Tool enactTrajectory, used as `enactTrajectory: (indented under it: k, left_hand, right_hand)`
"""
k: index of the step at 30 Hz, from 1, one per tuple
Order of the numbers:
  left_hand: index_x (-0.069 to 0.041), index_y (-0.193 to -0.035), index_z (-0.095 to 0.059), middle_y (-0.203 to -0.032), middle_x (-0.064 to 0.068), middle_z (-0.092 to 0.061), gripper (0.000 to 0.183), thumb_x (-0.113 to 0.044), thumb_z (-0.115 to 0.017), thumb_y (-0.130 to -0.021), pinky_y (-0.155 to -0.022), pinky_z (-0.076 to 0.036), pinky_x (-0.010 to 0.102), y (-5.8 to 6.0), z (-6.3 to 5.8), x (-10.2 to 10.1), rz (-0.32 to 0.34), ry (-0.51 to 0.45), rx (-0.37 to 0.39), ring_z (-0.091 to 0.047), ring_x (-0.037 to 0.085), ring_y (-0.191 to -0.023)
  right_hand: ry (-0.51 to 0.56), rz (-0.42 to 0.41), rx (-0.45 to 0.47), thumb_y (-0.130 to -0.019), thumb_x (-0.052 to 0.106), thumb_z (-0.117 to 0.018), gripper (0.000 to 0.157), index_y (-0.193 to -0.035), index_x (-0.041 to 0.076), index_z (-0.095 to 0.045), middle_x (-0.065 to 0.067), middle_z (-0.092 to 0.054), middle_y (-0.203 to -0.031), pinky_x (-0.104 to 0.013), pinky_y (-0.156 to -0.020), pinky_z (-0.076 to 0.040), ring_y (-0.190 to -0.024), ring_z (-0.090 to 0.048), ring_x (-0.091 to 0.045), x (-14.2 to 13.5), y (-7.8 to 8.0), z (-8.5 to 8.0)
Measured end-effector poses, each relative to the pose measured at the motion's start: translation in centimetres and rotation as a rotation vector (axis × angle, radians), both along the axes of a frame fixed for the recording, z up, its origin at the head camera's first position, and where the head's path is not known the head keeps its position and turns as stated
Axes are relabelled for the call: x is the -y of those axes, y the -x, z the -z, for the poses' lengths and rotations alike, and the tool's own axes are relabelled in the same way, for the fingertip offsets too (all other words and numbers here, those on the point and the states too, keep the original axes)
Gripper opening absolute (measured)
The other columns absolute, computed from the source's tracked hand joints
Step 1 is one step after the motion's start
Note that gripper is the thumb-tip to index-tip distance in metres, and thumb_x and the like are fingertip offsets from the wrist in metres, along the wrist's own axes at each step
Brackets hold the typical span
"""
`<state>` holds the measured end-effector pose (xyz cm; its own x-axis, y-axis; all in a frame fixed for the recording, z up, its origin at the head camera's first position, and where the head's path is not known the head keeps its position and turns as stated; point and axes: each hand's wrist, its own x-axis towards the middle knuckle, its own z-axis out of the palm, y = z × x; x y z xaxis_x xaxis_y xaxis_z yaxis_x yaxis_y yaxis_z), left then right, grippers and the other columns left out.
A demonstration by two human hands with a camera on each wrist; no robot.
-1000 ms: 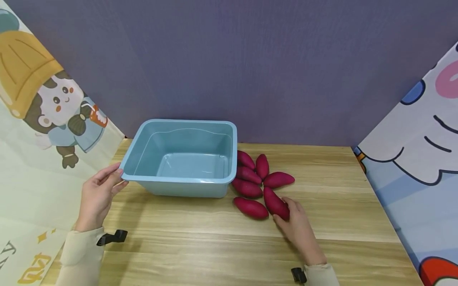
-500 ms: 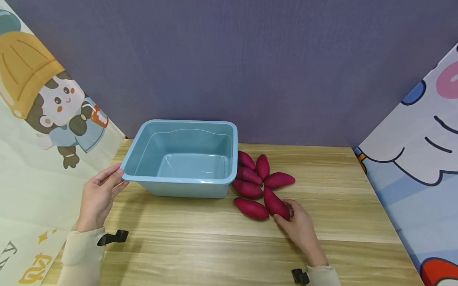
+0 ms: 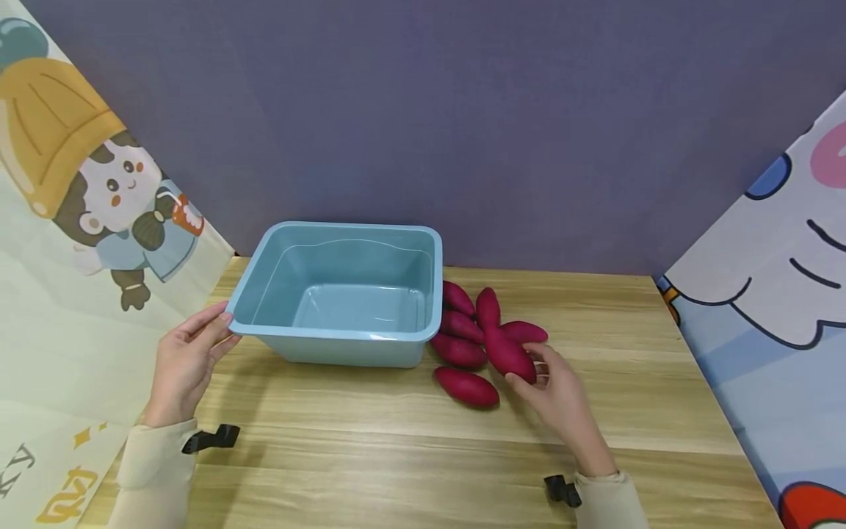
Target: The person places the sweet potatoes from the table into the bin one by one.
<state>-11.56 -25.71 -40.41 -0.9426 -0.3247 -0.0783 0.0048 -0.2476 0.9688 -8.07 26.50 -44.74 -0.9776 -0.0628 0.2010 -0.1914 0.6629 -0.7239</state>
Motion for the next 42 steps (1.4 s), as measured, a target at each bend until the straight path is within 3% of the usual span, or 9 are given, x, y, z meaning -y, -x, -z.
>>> enactTrajectory:
  k: [8,14,17,23,26,33,42]
  left_hand:
    - [0.007,-0.129,-0.063,-0.112,0.008,-0.068,0.046,-0.013,-0.077,-0.090,-0.081,-0.059,0.030,0.1,-0.1,-0.4,-0.025,-0.003,0.002,-0.070,0.016,-0.092]
    - [0.007,-0.129,-0.062,-0.109,0.007,-0.069,0.048,-0.014,-0.078,-0.089,-0.080,-0.060,0.029,0.2,-0.1,-0.4,-0.030,-0.004,0.000,-0.070,0.015,-0.089]
    - [0.007,-0.129,-0.063,-0.109,0.007,-0.070,0.048,-0.014,-0.078,-0.089,-0.080,-0.060,0.029,0.2,-0.1,-0.5,-0.034,-0.007,0.001,-0.071,0.015,-0.089]
    - [0.007,-0.130,-0.062,-0.110,0.007,-0.069,0.049,-0.014,-0.078,-0.089,-0.080,-0.060,0.029,0.2,-0.2,-0.6,-0.044,-0.004,0.009,-0.070,0.015,-0.089]
    - [0.007,-0.129,-0.063,-0.109,0.007,-0.070,0.048,-0.015,-0.079,-0.089,-0.080,-0.060,0.029,0.3,-0.2,-0.6,-0.053,0.003,0.013,-0.070,0.016,-0.090]
    - [0.006,-0.128,-0.064,-0.108,0.007,-0.070,0.047,-0.015,-0.079,-0.089,-0.080,-0.060,0.029,0.3,-0.1,-0.4,-0.058,0.005,0.005,-0.071,0.015,-0.089]
    - [0.007,-0.130,-0.063,-0.109,0.006,-0.070,0.048,-0.015,-0.078,-0.090,-0.080,-0.059,0.029,0.3,-0.1,-0.3,-0.047,0.012,0.012,-0.071,0.014,-0.090]
  right_hand:
    - [-0.044,-0.060,-0.126,-0.086,0.015,-0.082,0.051,-0.130,-0.001,-0.060,-0.017,-0.066,-0.116,-0.018,-0.075,-0.057,-0.096,-0.066,-0.032,0.5,2.9,-4.9]
    - [-0.065,-0.140,-0.136,-0.088,0.019,-0.080,0.054,-0.134,0.001,-0.057,-0.017,-0.064,-0.121,-0.009,-0.078,-0.051,-0.097,-0.067,-0.031,1.9,5.6,-9.1]
    - [-0.088,-0.180,-0.157,-0.089,0.019,-0.080,0.053,-0.134,0.002,-0.058,-0.014,-0.064,-0.121,-0.015,-0.079,-0.053,-0.096,-0.067,-0.029,3.0,7.3,-11.3]
    - [-0.134,-0.226,-0.122,-0.088,0.026,-0.080,0.053,-0.133,0.007,-0.059,-0.011,-0.065,-0.118,-0.043,-0.083,-0.058,-0.096,-0.068,-0.027,6.1,10.5,-14.9]
    - [-0.129,-0.256,-0.097,-0.088,0.027,-0.080,0.053,-0.132,0.008,-0.059,-0.010,-0.065,-0.117,-0.045,-0.083,-0.057,-0.096,-0.067,-0.027,7.8,12.1,-15.8]
    - [-0.129,-0.354,-0.057,-0.088,0.029,-0.079,0.054,-0.133,0.009,-0.058,-0.006,-0.063,-0.118,-0.038,-0.079,-0.057,-0.097,-0.064,-0.022,12.4,15.1,-17.3]
    - [-0.188,-0.445,0.025,-0.088,0.029,-0.078,0.055,-0.134,0.007,-0.057,-0.007,-0.061,-0.123,-0.035,-0.084,-0.055,-0.102,-0.058,-0.021,18.8,18.4,-17.2]
